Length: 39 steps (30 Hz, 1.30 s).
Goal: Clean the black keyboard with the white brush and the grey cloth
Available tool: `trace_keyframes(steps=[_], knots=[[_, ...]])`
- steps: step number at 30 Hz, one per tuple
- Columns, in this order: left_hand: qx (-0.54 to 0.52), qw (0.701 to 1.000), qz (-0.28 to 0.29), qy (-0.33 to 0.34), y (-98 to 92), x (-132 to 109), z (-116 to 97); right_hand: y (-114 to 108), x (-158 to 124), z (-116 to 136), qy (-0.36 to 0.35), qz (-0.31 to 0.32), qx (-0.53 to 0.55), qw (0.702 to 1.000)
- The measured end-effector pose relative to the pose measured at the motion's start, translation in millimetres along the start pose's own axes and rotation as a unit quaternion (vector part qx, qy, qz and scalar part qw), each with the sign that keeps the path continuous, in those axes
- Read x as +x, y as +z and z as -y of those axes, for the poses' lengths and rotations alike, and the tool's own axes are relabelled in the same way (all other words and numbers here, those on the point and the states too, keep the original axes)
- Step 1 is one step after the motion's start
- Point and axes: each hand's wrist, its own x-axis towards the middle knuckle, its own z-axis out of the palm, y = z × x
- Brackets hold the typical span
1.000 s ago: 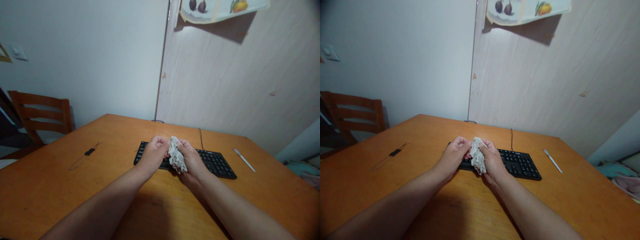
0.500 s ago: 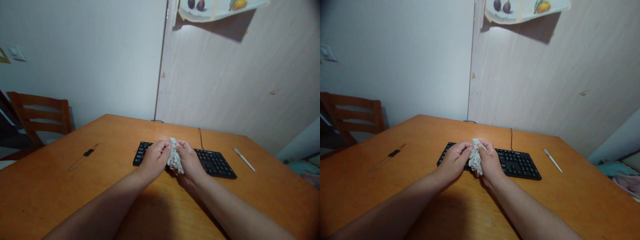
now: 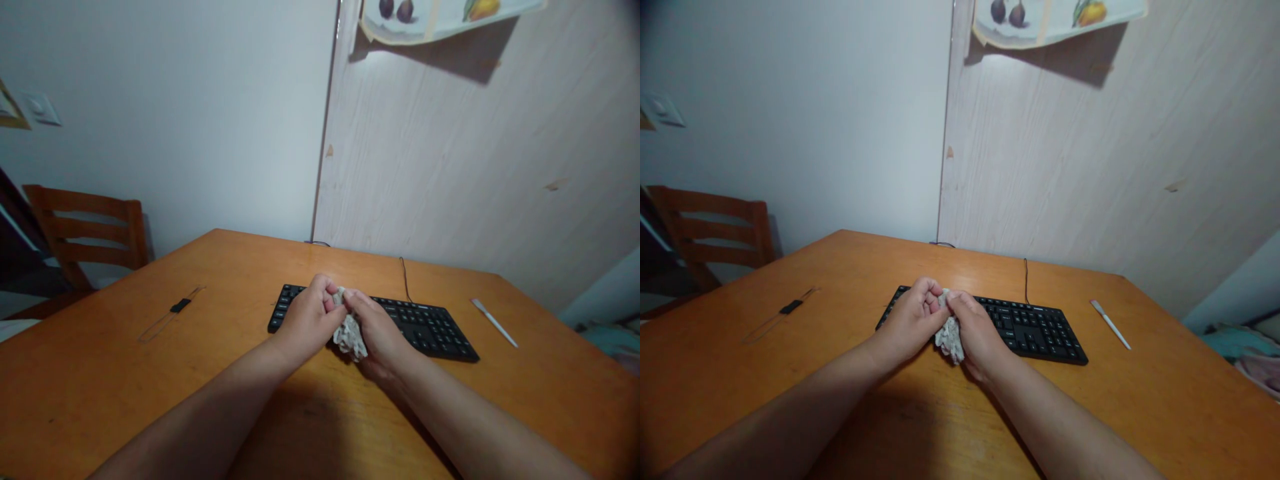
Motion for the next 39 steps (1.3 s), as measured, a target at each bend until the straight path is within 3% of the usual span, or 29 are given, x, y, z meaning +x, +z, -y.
trace_keyframes(steps=[4, 11, 17, 22, 26, 31, 36, 39], knots=[[0.015, 1.0, 0.013, 0.021, 1.9, -1.0, 2.3, 1.2, -1.0, 1.0, 0.008, 0.025, -0.037, 0.999], [-0.182, 0.982, 0.027, -0.052, -1.9, 6.7, -3.2, -12.2, 6.7, 6.9, 0.012, 0.008, -0.141, 0.99], [-0.239, 0.965, 0.045, -0.102, -6.6, 7.2, -7.1, -17.3, 4.5, -1.4, -0.074, 0.034, -0.282, 0.956], [-0.303, 0.937, 0.035, -0.173, -11.1, 10.2, -4.5, -14.1, 3.2, 7.3, -0.032, 0.039, -0.235, 0.971], [-0.344, 0.918, 0.042, -0.193, -11.2, 11.0, -1.0, -10.3, 3.3, 13.2, -0.019, 0.012, -0.212, 0.977], [-0.244, 0.957, 0.013, -0.153, -13.6, 14.9, 4.5, -15.4, 5.0, 15.7, -0.015, -0.043, -0.232, 0.972], [-0.055, 0.982, -0.17, -0.061, -37.4, 33.5, 33.0, -27.8, 6.4, 29.1, -0.026, -0.077, -0.296, 0.952], [0.035, 0.975, -0.216, -0.029, -51.7, 43.1, 59.5, -35.1, 9.2, 35.1, -0.059, -0.077, -0.343, 0.934]])
